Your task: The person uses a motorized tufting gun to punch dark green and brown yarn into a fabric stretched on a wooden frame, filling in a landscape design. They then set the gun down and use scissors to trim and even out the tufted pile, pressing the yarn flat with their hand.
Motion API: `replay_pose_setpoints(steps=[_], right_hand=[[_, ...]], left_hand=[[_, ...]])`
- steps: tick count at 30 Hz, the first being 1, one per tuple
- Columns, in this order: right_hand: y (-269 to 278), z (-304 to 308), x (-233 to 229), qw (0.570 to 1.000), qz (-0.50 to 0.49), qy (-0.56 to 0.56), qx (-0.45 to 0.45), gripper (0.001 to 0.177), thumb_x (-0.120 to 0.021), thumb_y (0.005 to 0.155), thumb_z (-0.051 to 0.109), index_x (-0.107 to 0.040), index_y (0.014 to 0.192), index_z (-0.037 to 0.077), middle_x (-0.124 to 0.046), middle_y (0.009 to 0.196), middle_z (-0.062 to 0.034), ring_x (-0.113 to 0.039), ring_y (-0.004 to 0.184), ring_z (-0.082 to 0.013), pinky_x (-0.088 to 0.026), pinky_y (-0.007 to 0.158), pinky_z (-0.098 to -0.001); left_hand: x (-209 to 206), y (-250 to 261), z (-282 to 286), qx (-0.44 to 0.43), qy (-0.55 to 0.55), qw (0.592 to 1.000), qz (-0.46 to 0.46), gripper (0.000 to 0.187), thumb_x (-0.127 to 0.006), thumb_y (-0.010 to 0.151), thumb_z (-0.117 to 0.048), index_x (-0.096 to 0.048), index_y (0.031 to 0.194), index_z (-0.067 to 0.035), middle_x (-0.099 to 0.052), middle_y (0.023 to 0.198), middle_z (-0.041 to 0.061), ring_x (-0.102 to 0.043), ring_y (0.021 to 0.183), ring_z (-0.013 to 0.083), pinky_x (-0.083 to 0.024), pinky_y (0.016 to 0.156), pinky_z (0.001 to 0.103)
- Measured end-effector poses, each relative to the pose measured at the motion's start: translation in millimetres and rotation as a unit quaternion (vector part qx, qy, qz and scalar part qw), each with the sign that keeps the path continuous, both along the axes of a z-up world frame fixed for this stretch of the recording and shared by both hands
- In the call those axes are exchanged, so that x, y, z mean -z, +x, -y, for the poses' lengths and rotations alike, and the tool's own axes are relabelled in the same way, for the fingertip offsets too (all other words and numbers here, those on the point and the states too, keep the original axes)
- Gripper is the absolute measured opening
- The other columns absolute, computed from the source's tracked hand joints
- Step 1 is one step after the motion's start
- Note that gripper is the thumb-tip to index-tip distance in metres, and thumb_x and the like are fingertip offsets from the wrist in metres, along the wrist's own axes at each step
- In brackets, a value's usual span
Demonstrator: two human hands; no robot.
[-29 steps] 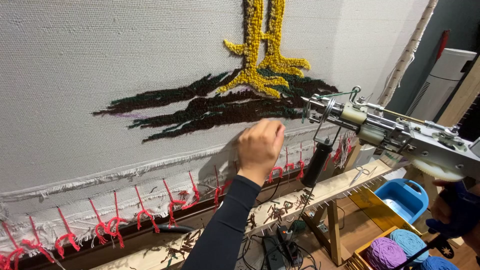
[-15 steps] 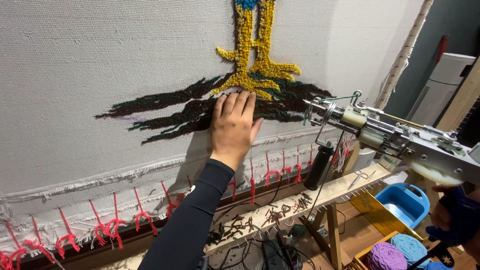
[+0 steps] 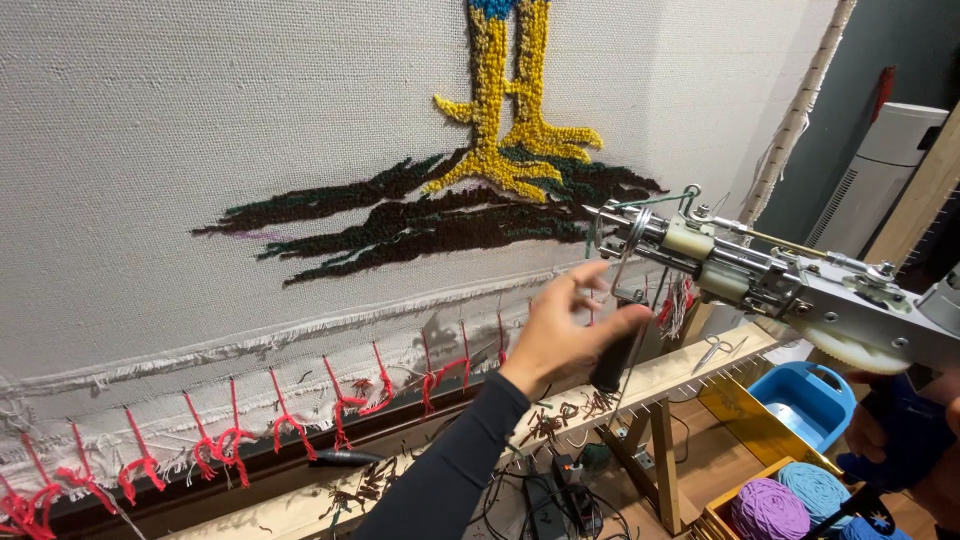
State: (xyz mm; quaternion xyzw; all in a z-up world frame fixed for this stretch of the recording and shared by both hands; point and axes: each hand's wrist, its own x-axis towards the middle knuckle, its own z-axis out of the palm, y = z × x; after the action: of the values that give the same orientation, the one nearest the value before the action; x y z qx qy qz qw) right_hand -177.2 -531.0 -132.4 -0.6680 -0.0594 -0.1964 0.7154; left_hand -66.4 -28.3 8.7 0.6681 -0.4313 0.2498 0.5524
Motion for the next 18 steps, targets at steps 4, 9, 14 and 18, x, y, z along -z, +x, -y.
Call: replay_pose_setpoints(steps=[4, 9, 14, 18], right_hand=[[-4, -11, -2, 0.999, 0.003, 0.023, -0.049, 0.104, -0.046, 0.094, 0.081, -0.046, 0.142, -0.011, -0.051, 0.064, -0.0149, -0.054, 0.055, -0.0285, -0.048, 0.047, -0.0434], [-12, -36, -19, 1.000, -0.022, 0.004, -0.015, 0.107, -0.048, 0.092, 0.079, -0.049, 0.145, -0.013, -0.051, 0.063, -0.0153, -0.054, 0.055, -0.0304, -0.048, 0.047, -0.0465], [-6, -26, -7, 0.999, -0.021, 0.017, -0.019, 0.108, -0.048, 0.093, 0.079, -0.048, 0.147, -0.015, -0.049, 0.064, -0.0163, -0.052, 0.058, -0.0312, -0.047, 0.055, -0.0468], [-3, -18, -1, 0.997, -0.051, 0.051, -0.042, 0.106, -0.047, 0.095, 0.080, -0.043, 0.152, -0.009, -0.049, 0.071, -0.0153, -0.052, 0.064, -0.0312, -0.044, 0.053, -0.0484]], left_hand=[[17, 0, 41, 0.202, 0.039, 0.958, -0.201, 0.060, -0.076, 0.087, -0.045, -0.070, 0.134, -0.009, -0.065, 0.088, 0.004, -0.054, 0.072, 0.0079, -0.047, 0.063, 0.024], [16, -6, 47, 0.194, 0.011, 0.911, -0.364, 0.028, -0.069, 0.091, -0.024, -0.080, 0.113, -0.010, -0.072, 0.090, -0.002, -0.052, 0.062, 0.0025, -0.041, 0.052, 0.021], [15, -3, 45, 0.170, 0.055, 0.909, -0.376, 0.031, -0.061, 0.084, -0.002, -0.081, 0.107, -0.011, -0.080, 0.098, 0.001, -0.058, 0.063, 0.0047, -0.046, 0.054, 0.022], [32, 16, 52, 0.133, 0.087, 0.928, -0.338, 0.013, -0.071, 0.088, -0.010, -0.078, 0.096, -0.002, -0.081, 0.094, 0.005, -0.069, 0.076, 0.0039, -0.054, 0.067, 0.020]])
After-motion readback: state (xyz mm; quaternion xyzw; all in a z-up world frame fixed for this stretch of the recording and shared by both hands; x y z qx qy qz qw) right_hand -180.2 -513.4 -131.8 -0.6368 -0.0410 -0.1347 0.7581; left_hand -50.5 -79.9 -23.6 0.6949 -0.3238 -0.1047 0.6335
